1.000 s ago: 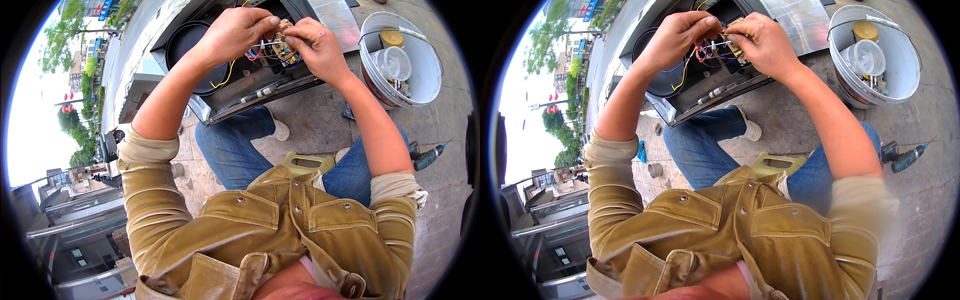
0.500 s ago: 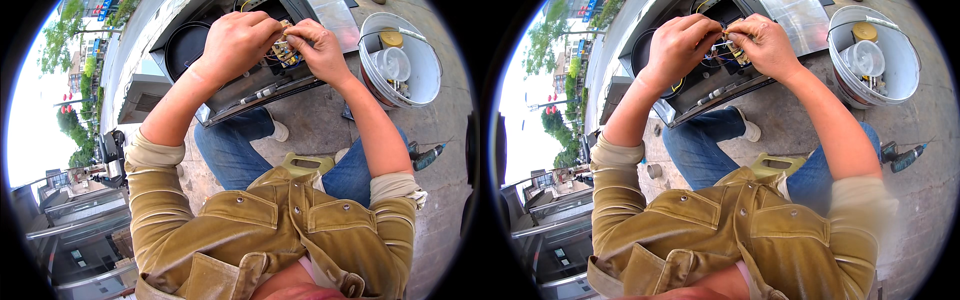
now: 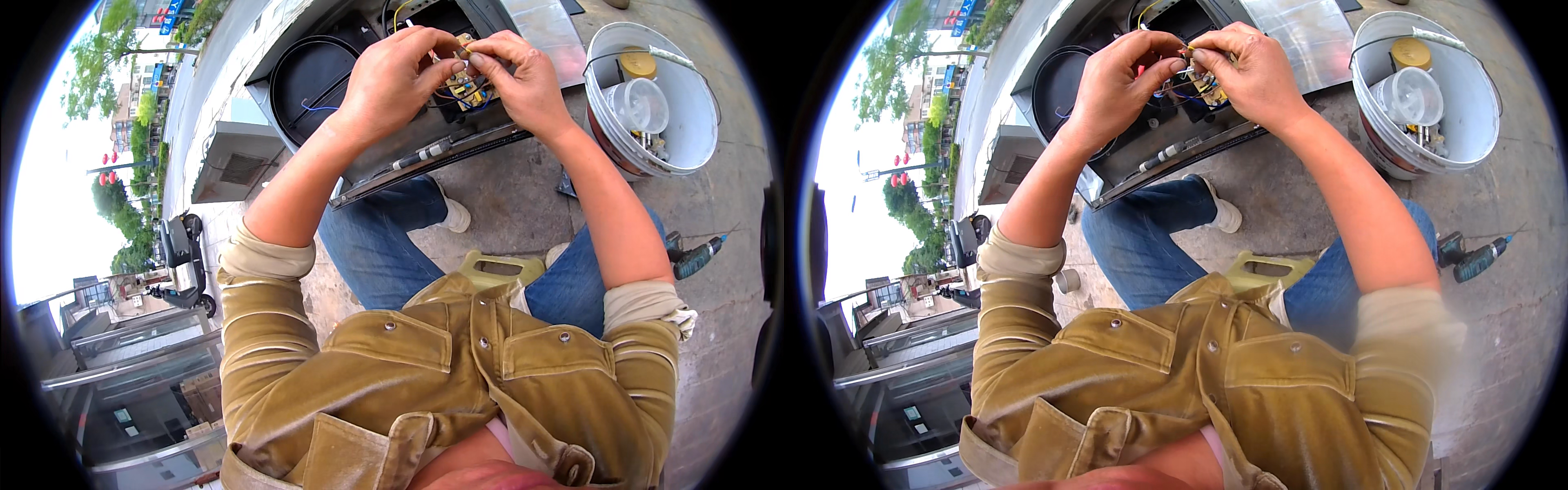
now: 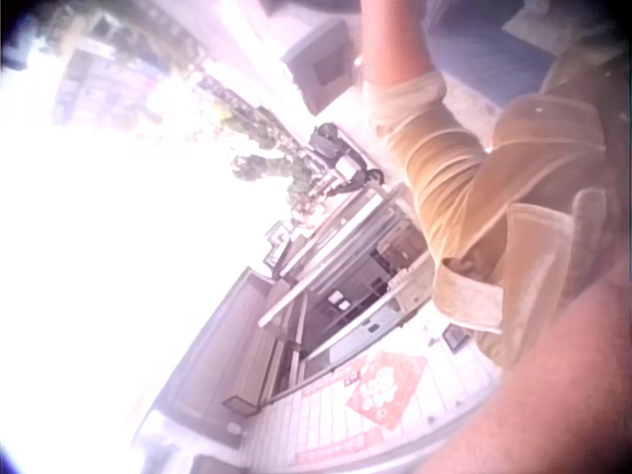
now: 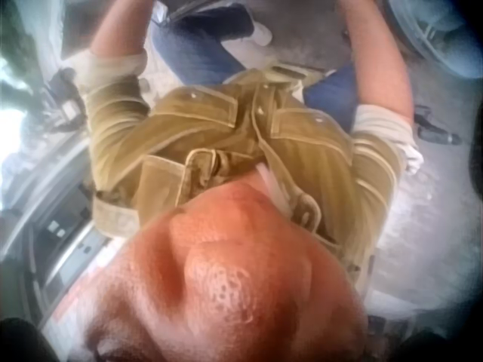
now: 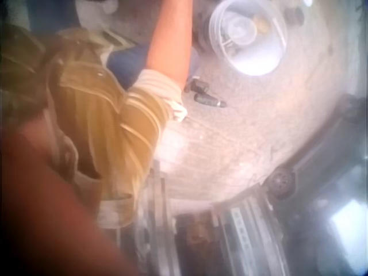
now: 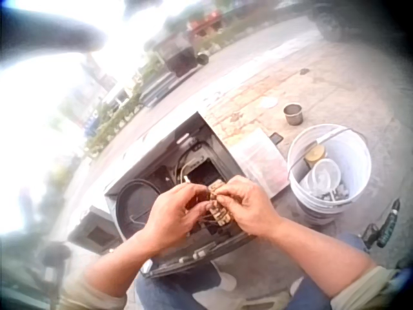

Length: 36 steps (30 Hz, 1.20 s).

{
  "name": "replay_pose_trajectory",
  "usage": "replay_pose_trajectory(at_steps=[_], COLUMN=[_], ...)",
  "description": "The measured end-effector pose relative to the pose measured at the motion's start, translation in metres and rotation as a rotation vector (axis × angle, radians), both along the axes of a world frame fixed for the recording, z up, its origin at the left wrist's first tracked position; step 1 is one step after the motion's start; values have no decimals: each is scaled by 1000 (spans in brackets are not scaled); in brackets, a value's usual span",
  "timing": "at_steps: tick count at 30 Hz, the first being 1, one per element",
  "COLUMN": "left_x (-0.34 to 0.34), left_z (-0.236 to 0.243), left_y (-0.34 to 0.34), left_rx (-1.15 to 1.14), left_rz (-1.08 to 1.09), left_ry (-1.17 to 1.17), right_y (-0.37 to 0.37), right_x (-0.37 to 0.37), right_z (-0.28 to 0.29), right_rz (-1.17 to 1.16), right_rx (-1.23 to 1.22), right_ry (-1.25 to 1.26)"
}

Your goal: The person sits on a yellow stool outdoors and repairs the internal wiring of a metal appliance. They use pliers to strip and twist wires, connect them to a circuit board, and secure the connections with electrical tape. The person works methodically on the exposed components inside the open metal casing.

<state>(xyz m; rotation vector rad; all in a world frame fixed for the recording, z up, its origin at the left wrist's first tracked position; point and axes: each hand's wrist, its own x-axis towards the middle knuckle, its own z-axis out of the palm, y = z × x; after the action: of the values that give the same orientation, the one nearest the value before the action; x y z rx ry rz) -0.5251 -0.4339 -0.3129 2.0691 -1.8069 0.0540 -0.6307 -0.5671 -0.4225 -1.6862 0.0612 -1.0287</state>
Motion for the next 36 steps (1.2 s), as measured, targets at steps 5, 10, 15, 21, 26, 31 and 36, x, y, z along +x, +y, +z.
replay_pose_trajectory(at_steps=[5, 10, 15, 21, 26, 31, 36], left_x=[0, -10, -5, -26, -29, -11, 14], left_z=[-6, 3, -18, -16, -24, -22, -32], left_y=[-11, -25, -24, -16, -20, -24, -14], left_rx=[-45, -180, -135, -41, 16, 31, -43], left_rz=[6, -136, 147, 217, 174, 259, 245], left_ry=[-22, -33, 636, 314, 340, 645, 822], right_y=[1, 2, 7, 9, 5, 3, -33], right_x=[-2, -1, 1, -5, -12, -37, -59], right_z=[-2, -3, -1, -5, -8, 11, -13], right_rz=[11, 169, 118, 187, 115, 13, -321], right_rx=[-17, 244, 330, 523, 606, 437, 224], right_ry=[27, 80, 38, -15, 2, -50, -117])
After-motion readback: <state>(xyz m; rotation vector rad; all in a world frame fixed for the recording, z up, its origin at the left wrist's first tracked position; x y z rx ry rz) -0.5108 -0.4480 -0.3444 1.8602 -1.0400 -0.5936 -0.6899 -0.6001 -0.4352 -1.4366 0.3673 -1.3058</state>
